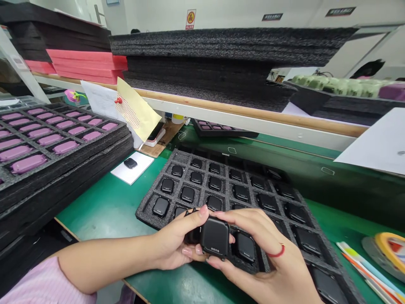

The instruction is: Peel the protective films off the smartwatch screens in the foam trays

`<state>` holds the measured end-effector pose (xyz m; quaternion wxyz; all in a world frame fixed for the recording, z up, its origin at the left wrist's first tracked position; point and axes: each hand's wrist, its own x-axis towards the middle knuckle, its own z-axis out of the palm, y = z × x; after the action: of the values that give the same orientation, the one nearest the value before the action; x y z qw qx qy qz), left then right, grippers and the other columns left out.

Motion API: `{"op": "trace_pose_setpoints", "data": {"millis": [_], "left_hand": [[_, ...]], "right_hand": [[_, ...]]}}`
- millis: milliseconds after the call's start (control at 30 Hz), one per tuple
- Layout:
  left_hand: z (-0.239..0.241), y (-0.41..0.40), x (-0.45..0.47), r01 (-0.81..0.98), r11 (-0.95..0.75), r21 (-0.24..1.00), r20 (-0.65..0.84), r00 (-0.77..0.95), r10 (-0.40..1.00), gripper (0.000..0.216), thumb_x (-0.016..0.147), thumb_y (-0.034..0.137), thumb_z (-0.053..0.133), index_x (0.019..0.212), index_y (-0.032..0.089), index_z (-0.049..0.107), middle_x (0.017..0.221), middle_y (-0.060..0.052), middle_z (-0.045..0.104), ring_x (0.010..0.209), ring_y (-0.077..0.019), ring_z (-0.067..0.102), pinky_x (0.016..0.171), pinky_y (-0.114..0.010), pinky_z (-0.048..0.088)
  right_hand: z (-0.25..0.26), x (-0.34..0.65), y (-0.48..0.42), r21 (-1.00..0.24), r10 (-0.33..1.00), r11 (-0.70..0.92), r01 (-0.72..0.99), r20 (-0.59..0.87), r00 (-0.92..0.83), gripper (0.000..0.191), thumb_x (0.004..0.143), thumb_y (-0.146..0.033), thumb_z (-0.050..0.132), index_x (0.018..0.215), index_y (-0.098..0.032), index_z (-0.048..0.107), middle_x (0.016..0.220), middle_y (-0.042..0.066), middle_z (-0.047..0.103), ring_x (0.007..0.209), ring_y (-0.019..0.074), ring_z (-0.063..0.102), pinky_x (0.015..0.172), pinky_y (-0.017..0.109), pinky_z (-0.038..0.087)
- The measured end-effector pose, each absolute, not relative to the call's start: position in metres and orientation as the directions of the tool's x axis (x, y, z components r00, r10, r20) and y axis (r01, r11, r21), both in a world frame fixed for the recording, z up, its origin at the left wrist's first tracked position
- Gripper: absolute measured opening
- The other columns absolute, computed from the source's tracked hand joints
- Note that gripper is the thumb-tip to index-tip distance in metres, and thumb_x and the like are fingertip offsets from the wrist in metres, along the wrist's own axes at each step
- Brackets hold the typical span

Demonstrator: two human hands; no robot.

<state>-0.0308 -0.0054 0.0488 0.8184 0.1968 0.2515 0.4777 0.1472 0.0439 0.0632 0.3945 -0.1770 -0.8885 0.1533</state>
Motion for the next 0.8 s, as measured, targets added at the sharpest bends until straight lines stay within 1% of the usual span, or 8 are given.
{"op": "trace_pose_setpoints", "data": {"millis": [133,233,300,367,467,533,633,800], "left_hand": [[0.047,-0.008,-0.028,-0.687,0.473,0.551,-0.245,0.409,0.879,0.061,0.064,0.062,0.089,0.082,0.007,0.068,0.06,0.0,0.053,0.042,-0.0007,0.035,0.035,-0.013,0.011],[0.046,-0.008,-0.028,-0.747,0.456,0.484,-0.321,0.333,0.887,0.053,0.066,0.054,0.091,0.078,0.01,0.062,0.063,0.0,0.055,0.044,-0.0012,0.041,0.037,-0.01,0.019],[0.047,-0.006,-0.029,-0.786,0.451,0.423,-0.396,0.288,0.872,0.041,0.076,0.043,0.086,0.081,0.01,0.061,0.069,-0.002,0.058,0.046,-0.0021,0.044,0.038,-0.01,0.022],[0.049,-0.003,-0.032,-0.8,0.47,0.374,-0.471,0.273,0.839,0.024,0.087,0.03,0.075,0.085,0.01,0.061,0.075,-0.004,0.061,0.047,-0.0031,0.046,0.038,-0.01,0.022],[0.05,0.001,-0.035,-0.784,0.5,0.366,-0.526,0.269,0.807,0.009,0.087,0.016,0.065,0.083,0.011,0.059,0.075,-0.004,0.059,0.048,-0.005,0.047,0.037,-0.011,0.021],[0.049,0.001,-0.036,-0.766,0.509,0.392,-0.522,0.27,0.809,0.011,0.082,0.015,0.069,0.082,0.012,0.058,0.073,-0.003,0.059,0.049,-0.0054,0.047,0.038,-0.011,0.021],[0.047,-0.002,-0.035,-0.73,0.514,0.45,-0.511,0.261,0.819,0.026,0.07,0.018,0.081,0.081,0.012,0.058,0.074,-0.002,0.06,0.049,-0.005,0.047,0.039,-0.012,0.02],[0.045,-0.005,-0.033,-0.683,0.519,0.513,-0.506,0.248,0.826,0.044,0.056,0.027,0.091,0.084,0.013,0.059,0.075,-0.001,0.06,0.051,-0.0046,0.046,0.041,-0.013,0.02]], "right_hand": [[0.063,0.148,0.042,-0.413,0.413,0.895,0.167,0.629,-0.659,0.045,0.091,-0.025,0.07,0.132,-0.019,0.054,0.113,0.008,0.068,0.101,0.0184,0.065,0.085,0.029,0.057],[0.06,0.147,0.047,-0.377,0.398,0.908,0.183,0.635,-0.662,0.046,0.089,-0.023,0.069,0.132,-0.02,0.054,0.114,0.007,0.069,0.102,0.0183,0.066,0.087,0.03,0.057],[0.054,0.146,0.061,-0.394,0.492,0.868,0.303,0.592,-0.638,0.041,0.088,-0.03,0.069,0.126,-0.022,0.059,0.111,0.006,0.071,0.098,0.0194,0.068,0.086,0.032,0.057],[0.046,0.145,0.087,-0.453,0.659,0.751,0.48,0.478,-0.581,0.035,0.087,-0.039,0.067,0.118,-0.022,0.065,0.108,0.006,0.072,0.093,0.0204,0.07,0.084,0.033,0.058],[0.034,0.147,0.143,-0.453,0.806,0.592,0.666,0.348,-0.48,0.035,0.084,-0.041,0.073,0.111,-0.018,0.071,0.097,0.006,0.072,0.085,0.0207,0.07,0.08,0.033,0.059],[0.029,0.153,0.184,-0.408,0.871,0.487,0.773,0.301,-0.39,0.036,0.083,-0.04,0.077,0.108,-0.015,0.071,0.099,0.007,0.071,0.091,0.0219,0.069,0.088,0.04,0.057],[0.024,0.17,0.233,-0.361,0.935,0.327,0.874,0.26,-0.242,0.029,0.095,-0.037,0.068,0.113,-0.014,0.067,0.113,0.008,0.068,0.105,0.0223,0.066,0.097,0.046,0.053],[0.018,0.203,0.27,-0.344,0.977,0.189,0.92,0.158,-0.141,0.025,0.099,-0.036,0.062,0.116,-0.018,0.066,0.122,0.008,0.065,0.108,0.0214,0.065,0.095,0.041,0.056]]}}
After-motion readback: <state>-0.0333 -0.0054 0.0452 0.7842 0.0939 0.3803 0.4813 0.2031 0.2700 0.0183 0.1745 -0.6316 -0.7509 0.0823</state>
